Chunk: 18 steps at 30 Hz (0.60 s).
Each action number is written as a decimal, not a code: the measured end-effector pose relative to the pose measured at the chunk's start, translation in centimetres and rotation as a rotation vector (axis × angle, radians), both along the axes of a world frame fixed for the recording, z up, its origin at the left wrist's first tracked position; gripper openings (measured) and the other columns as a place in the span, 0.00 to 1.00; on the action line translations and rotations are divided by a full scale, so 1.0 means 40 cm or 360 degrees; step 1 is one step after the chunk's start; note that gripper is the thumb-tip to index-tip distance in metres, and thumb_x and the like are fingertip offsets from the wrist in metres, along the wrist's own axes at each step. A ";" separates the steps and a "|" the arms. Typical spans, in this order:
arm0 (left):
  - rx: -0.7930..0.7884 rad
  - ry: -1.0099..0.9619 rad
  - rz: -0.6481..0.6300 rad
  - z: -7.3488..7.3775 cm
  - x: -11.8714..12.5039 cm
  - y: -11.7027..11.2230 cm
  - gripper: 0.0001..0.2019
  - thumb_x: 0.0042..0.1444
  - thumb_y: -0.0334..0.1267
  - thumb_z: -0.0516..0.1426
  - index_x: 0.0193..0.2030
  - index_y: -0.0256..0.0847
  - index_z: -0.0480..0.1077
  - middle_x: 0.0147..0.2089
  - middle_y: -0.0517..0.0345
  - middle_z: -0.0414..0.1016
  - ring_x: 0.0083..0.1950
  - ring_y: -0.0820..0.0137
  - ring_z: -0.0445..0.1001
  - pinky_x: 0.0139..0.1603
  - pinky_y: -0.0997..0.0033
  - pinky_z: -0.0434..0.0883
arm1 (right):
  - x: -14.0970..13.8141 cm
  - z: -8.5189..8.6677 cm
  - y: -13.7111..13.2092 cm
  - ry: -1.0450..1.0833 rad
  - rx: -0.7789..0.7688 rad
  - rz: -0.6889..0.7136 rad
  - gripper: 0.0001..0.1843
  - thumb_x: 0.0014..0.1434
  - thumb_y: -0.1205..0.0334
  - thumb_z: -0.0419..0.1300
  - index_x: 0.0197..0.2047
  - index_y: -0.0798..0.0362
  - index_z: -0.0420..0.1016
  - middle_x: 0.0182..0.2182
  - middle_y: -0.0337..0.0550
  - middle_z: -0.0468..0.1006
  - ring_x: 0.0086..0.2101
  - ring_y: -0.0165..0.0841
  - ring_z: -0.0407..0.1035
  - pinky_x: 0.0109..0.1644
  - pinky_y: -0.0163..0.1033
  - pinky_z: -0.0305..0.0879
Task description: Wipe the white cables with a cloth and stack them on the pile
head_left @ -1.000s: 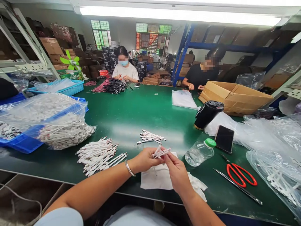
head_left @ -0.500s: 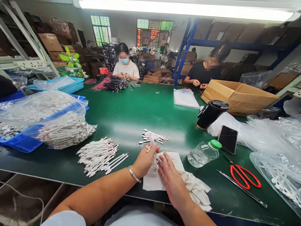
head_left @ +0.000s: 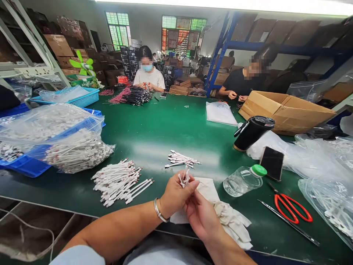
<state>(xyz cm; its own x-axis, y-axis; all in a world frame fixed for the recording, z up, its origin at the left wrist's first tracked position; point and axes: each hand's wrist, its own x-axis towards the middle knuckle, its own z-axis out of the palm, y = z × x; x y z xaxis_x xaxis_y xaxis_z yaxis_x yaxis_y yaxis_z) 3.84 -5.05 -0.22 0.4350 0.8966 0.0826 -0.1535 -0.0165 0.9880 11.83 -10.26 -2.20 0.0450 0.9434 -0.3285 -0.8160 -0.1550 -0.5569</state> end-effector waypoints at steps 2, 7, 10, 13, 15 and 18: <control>0.0104 0.0066 -0.0047 -0.004 -0.003 -0.001 0.14 0.49 0.46 0.59 0.30 0.37 0.65 0.24 0.65 0.62 0.25 0.77 0.60 0.28 0.76 0.60 | 0.005 -0.005 -0.001 -0.0050 -0.0009 -0.0001 0.22 0.50 0.53 0.65 0.50 0.45 0.73 0.45 0.38 0.78 0.47 0.33 0.70 0.48 0.35 0.68; 0.0199 0.0073 -0.0093 -0.010 -0.005 0.007 0.16 0.54 0.49 0.56 0.28 0.37 0.65 0.24 0.63 0.64 0.26 0.77 0.61 0.28 0.76 0.61 | 0.029 -0.015 -0.012 -0.0318 0.0043 0.0053 0.21 0.53 0.52 0.62 0.50 0.45 0.74 0.52 0.39 0.73 0.55 0.37 0.63 0.58 0.42 0.59; 0.0227 0.0037 -0.0112 -0.008 -0.009 0.010 0.19 0.58 0.51 0.51 0.30 0.36 0.68 0.27 0.57 0.70 0.30 0.73 0.68 0.34 0.74 0.65 | 0.049 -0.008 -0.020 -0.0595 0.0093 0.0081 0.22 0.53 0.51 0.62 0.51 0.46 0.73 0.55 0.39 0.69 0.59 0.38 0.56 0.64 0.47 0.48; 0.0322 0.0062 -0.0185 -0.009 -0.013 0.012 0.18 0.58 0.50 0.51 0.32 0.36 0.70 0.30 0.55 0.73 0.33 0.72 0.70 0.39 0.71 0.67 | 0.063 -0.005 -0.025 -0.0941 0.0197 0.0077 0.25 0.51 0.53 0.63 0.53 0.45 0.71 0.57 0.40 0.68 0.60 0.39 0.54 0.66 0.47 0.42; 0.0351 0.0104 -0.0215 -0.015 -0.012 0.013 0.16 0.56 0.49 0.54 0.33 0.36 0.71 0.30 0.56 0.74 0.33 0.72 0.70 0.41 0.70 0.67 | 0.066 -0.011 -0.027 -0.1099 0.0244 0.0058 0.27 0.50 0.54 0.65 0.54 0.45 0.70 0.57 0.40 0.68 0.59 0.39 0.55 0.66 0.48 0.42; 0.0316 0.0156 -0.0179 -0.030 -0.007 0.015 0.15 0.54 0.48 0.57 0.33 0.36 0.71 0.31 0.55 0.76 0.34 0.70 0.71 0.46 0.66 0.67 | 0.065 -0.027 -0.024 -0.1259 0.0253 0.0080 0.29 0.49 0.55 0.64 0.55 0.47 0.68 0.56 0.44 0.69 0.58 0.41 0.57 0.64 0.51 0.48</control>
<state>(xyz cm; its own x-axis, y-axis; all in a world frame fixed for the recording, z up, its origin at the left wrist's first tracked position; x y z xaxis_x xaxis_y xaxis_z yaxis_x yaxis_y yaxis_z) 3.58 -4.45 -1.43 0.5457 0.8125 0.2050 -0.0688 -0.2003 0.9773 14.43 -11.21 -3.30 0.1643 0.9833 -0.0788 -0.1654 -0.0513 -0.9849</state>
